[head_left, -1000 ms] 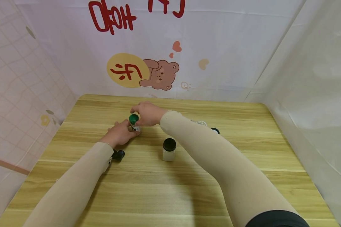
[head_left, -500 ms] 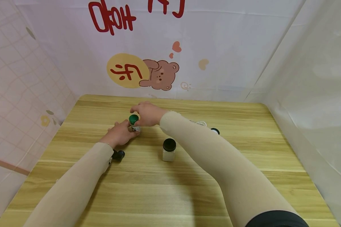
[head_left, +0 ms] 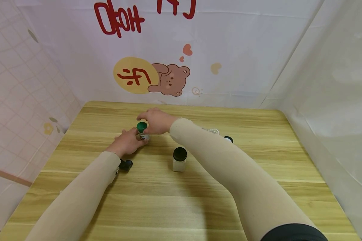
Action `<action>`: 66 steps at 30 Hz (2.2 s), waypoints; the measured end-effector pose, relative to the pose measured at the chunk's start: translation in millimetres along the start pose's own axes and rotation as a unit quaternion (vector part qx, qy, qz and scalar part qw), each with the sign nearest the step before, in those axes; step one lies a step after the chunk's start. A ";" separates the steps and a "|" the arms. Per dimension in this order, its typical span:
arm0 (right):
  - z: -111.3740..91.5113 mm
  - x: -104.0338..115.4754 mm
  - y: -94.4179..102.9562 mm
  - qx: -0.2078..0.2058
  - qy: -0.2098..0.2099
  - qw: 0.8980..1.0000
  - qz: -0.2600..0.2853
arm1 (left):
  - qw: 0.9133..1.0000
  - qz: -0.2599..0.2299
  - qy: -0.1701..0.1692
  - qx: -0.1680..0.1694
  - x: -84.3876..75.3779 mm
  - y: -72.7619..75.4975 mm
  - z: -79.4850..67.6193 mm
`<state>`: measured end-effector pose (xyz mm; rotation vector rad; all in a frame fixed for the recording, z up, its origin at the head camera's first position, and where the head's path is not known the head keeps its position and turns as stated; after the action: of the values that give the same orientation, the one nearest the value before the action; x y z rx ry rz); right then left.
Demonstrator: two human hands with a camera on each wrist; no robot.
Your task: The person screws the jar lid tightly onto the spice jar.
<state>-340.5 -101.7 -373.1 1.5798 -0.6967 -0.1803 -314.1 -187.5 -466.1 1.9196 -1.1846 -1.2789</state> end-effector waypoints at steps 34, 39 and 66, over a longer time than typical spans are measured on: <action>1.2 0.6 -1.9 0.004 0.009 1.000 -0.012 | 1.000 0.002 0.001 0.000 1.9 -0.6 2.8; 2.0 -1.4 -3.1 0.007 0.003 1.000 -0.008 | 1.000 0.001 0.000 0.000 0.2 0.4 1.5; -0.1 1.8 -1.9 0.004 -0.015 1.000 -0.023 | 1.000 -0.005 0.000 -0.009 2.2 -0.1 2.7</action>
<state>-338.4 -102.7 -374.4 1.6056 -0.6846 -0.2359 -316.2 -189.4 -468.2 1.9146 -1.1602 -1.2910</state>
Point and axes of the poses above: each hand's wrist, its own z-axis towards the middle knuckle, its own y-axis out of the back of the hand, x = y × z, the point moved 10 cm from there along z, towards the middle knuckle, and after that the axes turned 10 degrees about y, right-handed, at the moved point
